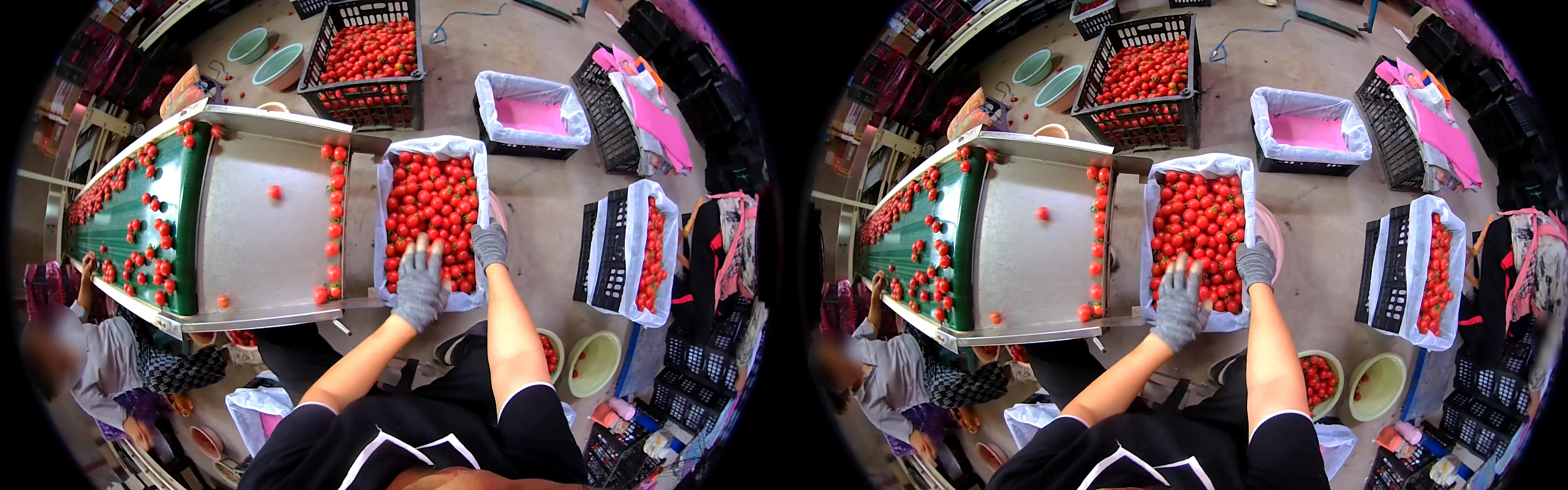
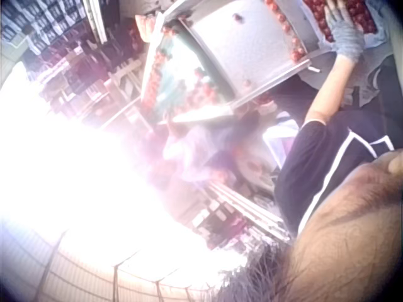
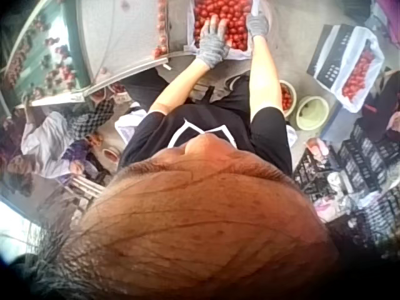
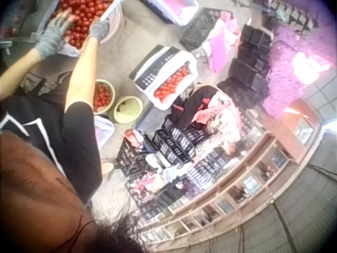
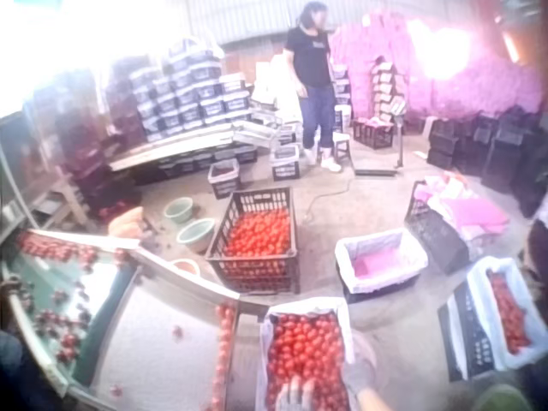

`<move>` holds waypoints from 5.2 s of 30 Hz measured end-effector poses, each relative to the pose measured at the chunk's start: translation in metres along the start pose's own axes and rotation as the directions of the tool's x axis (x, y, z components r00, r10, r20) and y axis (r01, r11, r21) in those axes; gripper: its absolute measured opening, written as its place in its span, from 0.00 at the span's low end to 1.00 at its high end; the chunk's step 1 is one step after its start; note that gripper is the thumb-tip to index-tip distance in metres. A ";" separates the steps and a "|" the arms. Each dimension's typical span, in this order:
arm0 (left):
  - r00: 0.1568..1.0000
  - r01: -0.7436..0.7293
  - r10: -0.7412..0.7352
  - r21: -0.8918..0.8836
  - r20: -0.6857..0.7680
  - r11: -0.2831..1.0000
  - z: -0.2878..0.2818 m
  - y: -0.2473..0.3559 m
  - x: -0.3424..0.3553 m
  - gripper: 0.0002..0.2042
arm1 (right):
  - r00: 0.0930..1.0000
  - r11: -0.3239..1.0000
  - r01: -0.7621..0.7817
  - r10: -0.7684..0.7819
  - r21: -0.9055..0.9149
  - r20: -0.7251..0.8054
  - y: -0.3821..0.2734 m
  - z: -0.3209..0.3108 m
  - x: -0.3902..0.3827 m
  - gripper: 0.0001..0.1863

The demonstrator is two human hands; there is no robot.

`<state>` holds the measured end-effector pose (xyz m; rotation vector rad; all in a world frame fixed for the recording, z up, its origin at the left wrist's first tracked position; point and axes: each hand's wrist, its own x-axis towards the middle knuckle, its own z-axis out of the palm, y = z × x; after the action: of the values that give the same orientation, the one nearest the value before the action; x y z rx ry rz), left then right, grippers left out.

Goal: The person sorts and packs red tomatoes from a conveyor belt into plastic crates by hand, moving the crates and arranging the fruit to fill them.

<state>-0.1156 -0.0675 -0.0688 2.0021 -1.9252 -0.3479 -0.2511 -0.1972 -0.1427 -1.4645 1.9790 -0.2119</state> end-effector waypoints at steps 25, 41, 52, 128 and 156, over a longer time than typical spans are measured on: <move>0.940 0.249 -0.295 -0.250 -0.170 0.936 0.046 -0.013 0.043 0.38 | 1.000 0.999 -0.009 0.009 0.036 -0.015 0.012 0.003 0.006 0.26; 0.986 -0.164 0.136 -0.428 -0.095 0.889 0.035 0.013 -0.005 0.28 | 0.994 0.994 0.068 -0.060 0.089 -0.093 0.013 0.009 0.005 0.20; 0.978 -0.203 0.175 -0.319 -0.114 0.926 -0.078 -0.085 -0.177 0.15 | 0.998 0.996 0.060 -0.060 0.059 -0.003 0.035 0.035 0.043 0.29; 0.999 -0.045 0.047 -0.882 -0.026 0.469 -0.268 -0.100 0.059 0.21 | 0.970 0.991 0.135 -0.129 0.015 -0.208 -0.003 0.012 -0.008 0.26; 0.875 -0.382 0.481 -0.524 0.061 0.761 -0.127 0.018 -0.008 0.18 | 0.971 0.984 0.175 -0.168 0.023 -0.169 0.018 0.007 0.002 0.23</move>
<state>-0.0810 -0.0507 0.0533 1.1817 -2.0680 -0.8394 -0.2614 -0.1908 -0.1580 -1.6408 1.9657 -0.4577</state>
